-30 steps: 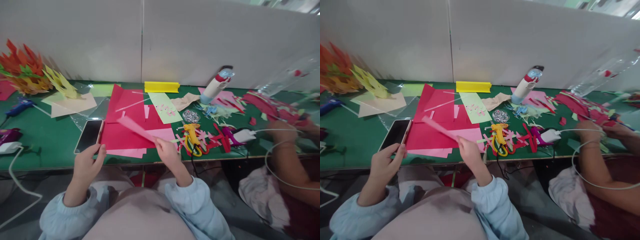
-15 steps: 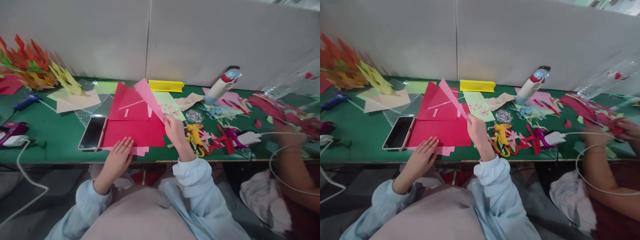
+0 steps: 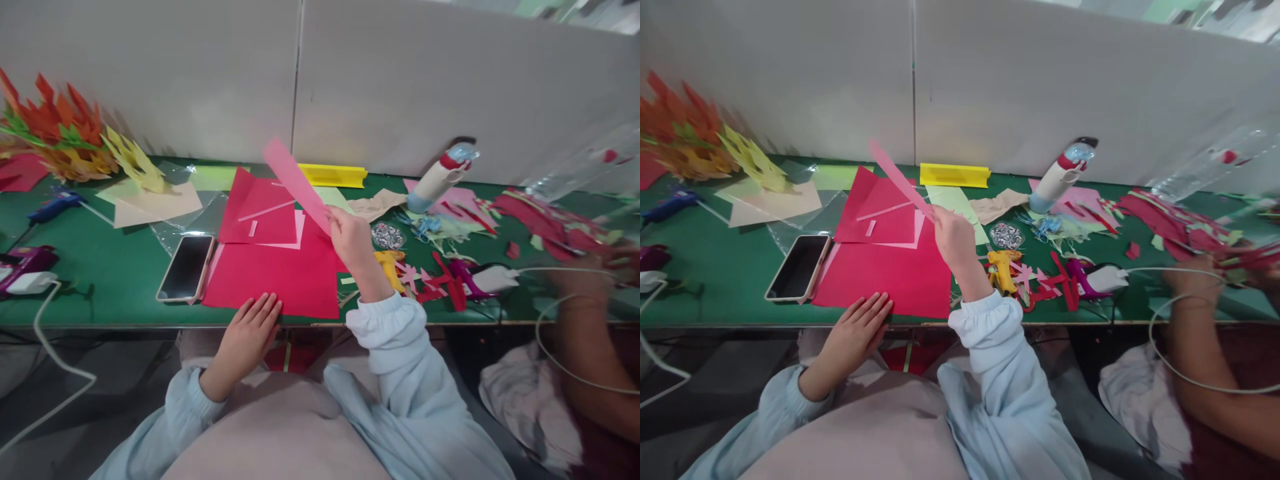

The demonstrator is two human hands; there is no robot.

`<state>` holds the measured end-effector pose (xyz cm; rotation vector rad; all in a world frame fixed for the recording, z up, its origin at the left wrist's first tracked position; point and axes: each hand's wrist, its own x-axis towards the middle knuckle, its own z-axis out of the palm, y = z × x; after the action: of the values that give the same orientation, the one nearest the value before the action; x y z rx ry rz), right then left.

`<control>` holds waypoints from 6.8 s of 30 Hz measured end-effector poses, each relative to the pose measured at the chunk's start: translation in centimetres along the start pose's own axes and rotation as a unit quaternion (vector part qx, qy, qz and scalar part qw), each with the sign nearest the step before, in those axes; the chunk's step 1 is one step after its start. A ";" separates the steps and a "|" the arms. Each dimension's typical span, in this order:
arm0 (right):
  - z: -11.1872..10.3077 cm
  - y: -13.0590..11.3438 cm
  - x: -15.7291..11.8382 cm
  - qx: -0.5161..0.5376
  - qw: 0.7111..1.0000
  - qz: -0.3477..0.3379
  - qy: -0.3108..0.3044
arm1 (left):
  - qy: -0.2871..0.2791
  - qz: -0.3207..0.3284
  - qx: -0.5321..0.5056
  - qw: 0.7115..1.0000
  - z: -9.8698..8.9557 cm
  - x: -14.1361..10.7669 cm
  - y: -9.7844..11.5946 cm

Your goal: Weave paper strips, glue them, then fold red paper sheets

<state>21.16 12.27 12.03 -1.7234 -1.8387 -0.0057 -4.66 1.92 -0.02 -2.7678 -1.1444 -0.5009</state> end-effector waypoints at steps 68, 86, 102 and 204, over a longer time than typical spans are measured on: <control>2.7 3.1 -6.6 -0.037 0.950 -0.123 -0.284 | -0.061 0.021 -0.125 0.990 -4.9 4.0 -2.7; -0.5 3.3 -8.5 0.314 0.910 0.083 -0.257 | -0.183 -0.135 -0.347 0.910 -6.4 6.2 -8.5; -3.7 6.0 -9.5 0.268 0.938 0.177 -0.130 | 0.135 -0.528 -0.643 0.537 -6.4 5.6 -7.5; 2.9 4.1 -17.8 0.005 0.977 -0.211 0.004 | 0.096 0.016 -0.001 0.995 -1.2 -0.2 -0.1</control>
<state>23.01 -2.05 0.49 -1.2928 -2.1605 -0.1744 -5.18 1.64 1.05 -2.6647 -1.0560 -0.7465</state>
